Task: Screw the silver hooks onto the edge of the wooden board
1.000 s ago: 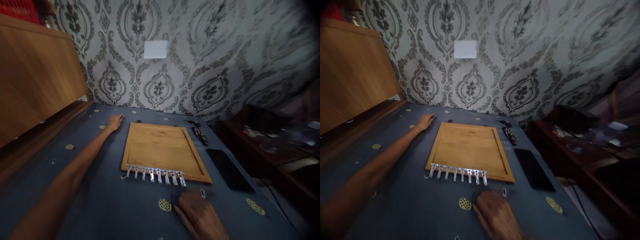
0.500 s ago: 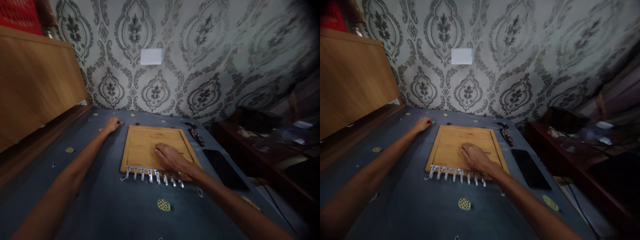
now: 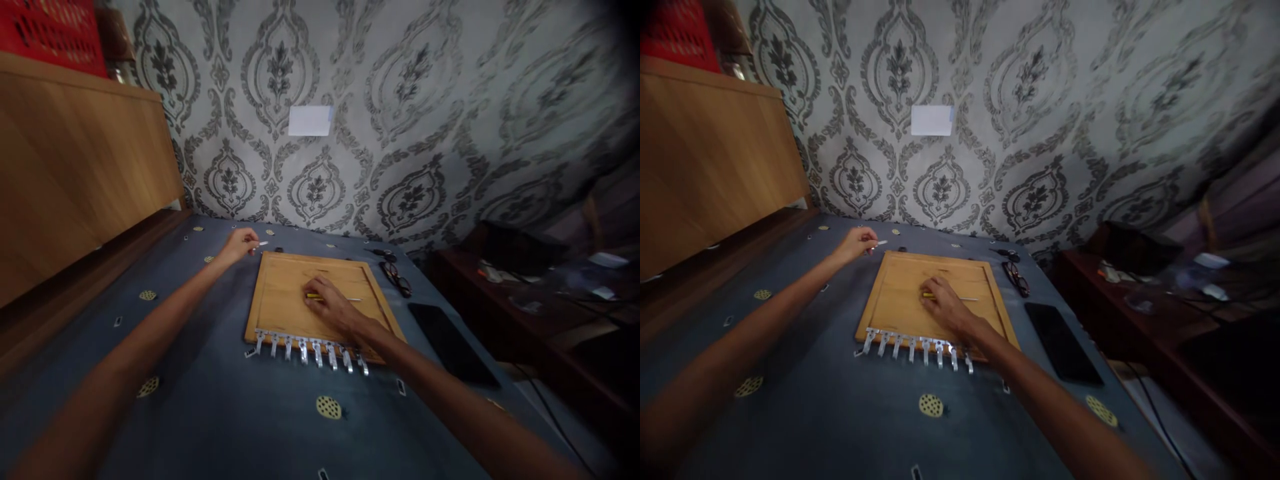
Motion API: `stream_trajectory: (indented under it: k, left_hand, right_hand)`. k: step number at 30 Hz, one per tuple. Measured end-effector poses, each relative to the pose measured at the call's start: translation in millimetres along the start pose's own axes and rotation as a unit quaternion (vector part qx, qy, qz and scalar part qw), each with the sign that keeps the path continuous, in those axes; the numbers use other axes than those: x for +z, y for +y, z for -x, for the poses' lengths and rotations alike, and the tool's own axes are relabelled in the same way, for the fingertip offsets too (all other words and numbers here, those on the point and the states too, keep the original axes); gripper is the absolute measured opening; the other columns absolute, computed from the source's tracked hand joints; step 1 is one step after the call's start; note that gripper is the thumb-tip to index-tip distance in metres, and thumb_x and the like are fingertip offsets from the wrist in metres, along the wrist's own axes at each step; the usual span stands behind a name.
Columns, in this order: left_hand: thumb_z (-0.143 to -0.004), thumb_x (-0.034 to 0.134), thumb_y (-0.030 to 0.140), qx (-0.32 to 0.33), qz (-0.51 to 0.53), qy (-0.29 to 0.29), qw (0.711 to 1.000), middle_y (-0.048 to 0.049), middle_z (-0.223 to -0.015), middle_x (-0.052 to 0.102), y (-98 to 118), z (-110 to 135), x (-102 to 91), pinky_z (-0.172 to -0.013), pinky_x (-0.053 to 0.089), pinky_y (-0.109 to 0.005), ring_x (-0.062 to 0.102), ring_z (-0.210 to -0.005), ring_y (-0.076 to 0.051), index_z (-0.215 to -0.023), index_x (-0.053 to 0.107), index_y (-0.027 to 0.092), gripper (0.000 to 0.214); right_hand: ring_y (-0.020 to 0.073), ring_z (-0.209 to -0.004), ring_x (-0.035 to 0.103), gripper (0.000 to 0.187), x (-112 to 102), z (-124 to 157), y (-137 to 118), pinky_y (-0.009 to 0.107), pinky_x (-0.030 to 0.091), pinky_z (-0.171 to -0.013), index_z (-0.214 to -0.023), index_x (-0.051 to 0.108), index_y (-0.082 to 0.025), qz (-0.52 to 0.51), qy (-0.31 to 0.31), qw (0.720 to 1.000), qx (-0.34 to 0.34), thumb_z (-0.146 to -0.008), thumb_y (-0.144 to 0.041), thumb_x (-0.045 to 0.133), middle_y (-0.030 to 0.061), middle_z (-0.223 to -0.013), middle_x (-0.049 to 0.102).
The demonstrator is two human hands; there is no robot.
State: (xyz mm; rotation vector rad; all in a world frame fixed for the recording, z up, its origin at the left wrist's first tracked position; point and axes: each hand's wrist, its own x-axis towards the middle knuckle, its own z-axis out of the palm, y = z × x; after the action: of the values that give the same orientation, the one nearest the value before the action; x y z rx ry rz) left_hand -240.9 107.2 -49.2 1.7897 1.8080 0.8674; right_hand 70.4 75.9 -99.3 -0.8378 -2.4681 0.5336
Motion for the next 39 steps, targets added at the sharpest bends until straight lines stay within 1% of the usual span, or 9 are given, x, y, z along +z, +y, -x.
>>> stream_trajectory:
  k: [5, 8, 10, 12, 18, 25, 30, 36, 39]
  left_hand:
    - [-0.090, 0.065, 0.016, 0.050, 0.120, -0.102, 0.986, 0.0018, -0.067, 0.062, 63, 57, 17.2, -0.048, 0.043, -0.018, 0.059, -0.053, -0.008, -0.097, 0.064, 0.011, 0.009]
    - [-0.084, 0.065, 0.011, 0.071, 0.172, -0.169, 0.968, 0.0019, -0.066, 0.062, 98, 84, 21.1, -0.048, 0.040, -0.017, 0.056, -0.049, -0.005, -0.089, 0.062, 0.012, 0.005]
    - [-0.082, 0.067, 0.012, 0.093, 0.198, -0.209, 0.953, 0.0008, -0.069, 0.064, 116, 93, 21.7, -0.048, 0.039, -0.016, 0.056, -0.049, -0.004, -0.087, 0.063, 0.012, 0.007]
    - [-0.080, 0.069, 0.016, 0.143, 0.221, -0.264, 0.928, -0.0002, -0.070, 0.065, 131, 97, 24.0, -0.050, 0.041, -0.016, 0.056, -0.051, -0.004, -0.088, 0.064, 0.012, 0.011]
    - [-0.079, 0.070, 0.020, 0.223, 0.192, -0.367, 0.882, 0.0008, -0.070, 0.066, 164, 98, 45.6, -0.057, 0.046, -0.018, 0.058, -0.056, -0.005, -0.097, 0.065, 0.013, 0.020]
    - [-0.083, 0.067, 0.016, 0.211, 0.203, -0.390, 0.873, 0.0020, -0.068, 0.065, 190, 105, 87.7, -0.055, 0.042, -0.019, 0.055, -0.054, -0.005, -0.093, 0.063, 0.013, 0.011]
    - [-0.087, 0.063, 0.016, 0.175, 0.179, -0.389, 0.887, 0.0013, -0.068, 0.065, 193, 117, 120.0, -0.059, 0.042, -0.020, 0.059, -0.060, -0.008, -0.086, 0.062, 0.013, 0.004]
    - [-0.097, 0.054, 0.022, 0.247, -0.019, -0.156, 0.956, -0.0025, -0.090, 0.072, 175, 125, 109.7, -0.071, 0.042, -0.026, 0.062, -0.078, -0.014, -0.105, 0.068, 0.016, 0.018]
    - [-0.099, 0.050, 0.023, 0.237, -0.059, -0.142, 0.959, -0.0014, -0.084, 0.070, 163, 135, 108.2, -0.072, 0.044, -0.028, 0.062, -0.076, -0.015, -0.106, 0.068, 0.017, 0.020]
  right_hand:
    - [0.0247, -0.110, 0.062, 0.033, -10, 11, -36, 0.042, 0.053, -0.094, -0.129, 0.054, -0.019, -0.044, 0.060, 0.997, 0.010, -0.097, -0.025, 0.055, 0.0141, -0.125, 0.064]
    - [0.0196, -0.093, 0.067, 0.021, -26, 33, -70, 0.034, 0.055, -0.078, -0.117, 0.062, -0.021, -0.103, 0.160, 0.982, -0.014, -0.100, -0.033, 0.055, 0.0078, -0.107, 0.070]
    - [0.0159, -0.082, 0.065, 0.015, -40, 50, -87, 0.030, 0.053, -0.074, -0.105, 0.065, -0.021, -0.095, 0.199, 0.975, -0.023, -0.100, -0.033, 0.057, 0.0047, -0.097, 0.070]
    - [0.0138, -0.074, 0.062, 0.020, -53, 68, -99, 0.027, 0.051, -0.068, -0.114, 0.064, -0.020, -0.089, 0.230, 0.969, 0.010, -0.099, -0.034, 0.061, 0.0014, -0.087, 0.067]
    - [0.0123, -0.065, 0.060, 0.025, -74, 114, -106, 0.024, 0.047, -0.059, -0.091, 0.072, -0.020, -0.129, 0.221, 0.965, 0.055, -0.096, -0.043, 0.066, 0.0009, -0.076, 0.068]
    - [0.0135, -0.066, 0.063, 0.026, -66, 144, -108, 0.025, 0.049, -0.061, -0.086, 0.072, -0.020, -0.201, 0.199, 0.953, 0.112, -0.090, -0.046, 0.074, 0.0012, -0.074, 0.070]
    - [0.0136, -0.064, 0.058, 0.031, -50, 165, -100, 0.027, 0.048, -0.062, -0.079, 0.067, -0.020, -0.238, 0.210, 0.932, 0.177, -0.088, -0.049, 0.074, 0.0001, -0.070, 0.064]
    - [0.0097, -0.052, 0.044, 0.042, -32, 190, -75, 0.024, 0.039, -0.048, -0.083, 0.060, -0.021, -0.351, 0.205, 0.863, 0.298, -0.083, -0.061, 0.073, -0.0023, -0.068, 0.056]
    - [0.0101, -0.055, 0.045, 0.043, -28, 193, -65, 0.023, 0.039, -0.048, -0.082, 0.058, -0.021, -0.366, 0.170, 0.855, 0.325, -0.083, -0.062, 0.072, -0.0021, -0.070, 0.056]
